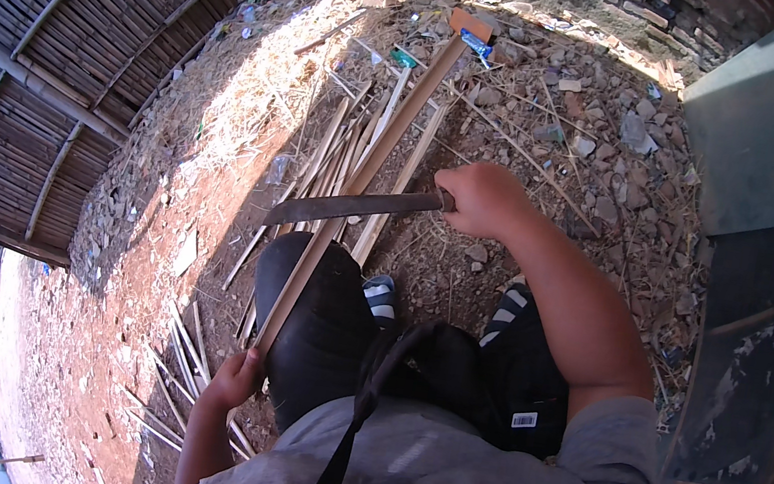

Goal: The person uses a machete to split a long bamboo pole into thin strips. They hold the bamboo vertically against their leg and repeatedly strike it with the machete to drive the blade down the length of the pole, separating the material into smaller sections.

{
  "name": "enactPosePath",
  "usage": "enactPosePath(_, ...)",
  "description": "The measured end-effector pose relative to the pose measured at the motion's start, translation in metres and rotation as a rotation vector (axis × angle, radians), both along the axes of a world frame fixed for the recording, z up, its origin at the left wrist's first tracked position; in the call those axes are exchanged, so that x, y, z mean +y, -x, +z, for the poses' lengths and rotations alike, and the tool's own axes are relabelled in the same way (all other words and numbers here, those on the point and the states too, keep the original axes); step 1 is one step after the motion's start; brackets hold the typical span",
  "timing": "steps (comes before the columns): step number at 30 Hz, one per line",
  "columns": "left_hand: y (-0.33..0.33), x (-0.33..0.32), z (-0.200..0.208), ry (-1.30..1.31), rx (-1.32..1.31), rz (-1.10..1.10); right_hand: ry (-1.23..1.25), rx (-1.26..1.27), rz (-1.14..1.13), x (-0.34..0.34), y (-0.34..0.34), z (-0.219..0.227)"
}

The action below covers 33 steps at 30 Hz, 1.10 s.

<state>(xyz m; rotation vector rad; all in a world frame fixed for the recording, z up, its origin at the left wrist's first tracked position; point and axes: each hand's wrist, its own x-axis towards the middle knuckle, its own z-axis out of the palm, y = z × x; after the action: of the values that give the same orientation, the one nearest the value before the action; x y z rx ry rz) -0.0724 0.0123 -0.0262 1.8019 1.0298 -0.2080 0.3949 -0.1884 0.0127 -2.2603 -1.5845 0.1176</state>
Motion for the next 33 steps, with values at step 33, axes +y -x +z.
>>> enactPosePath(33, 0.008, 0.008, -0.011, 0.096, 0.026, 0.044, -0.013, 0.069, 0.032, 0.005, 0.005, -0.012)
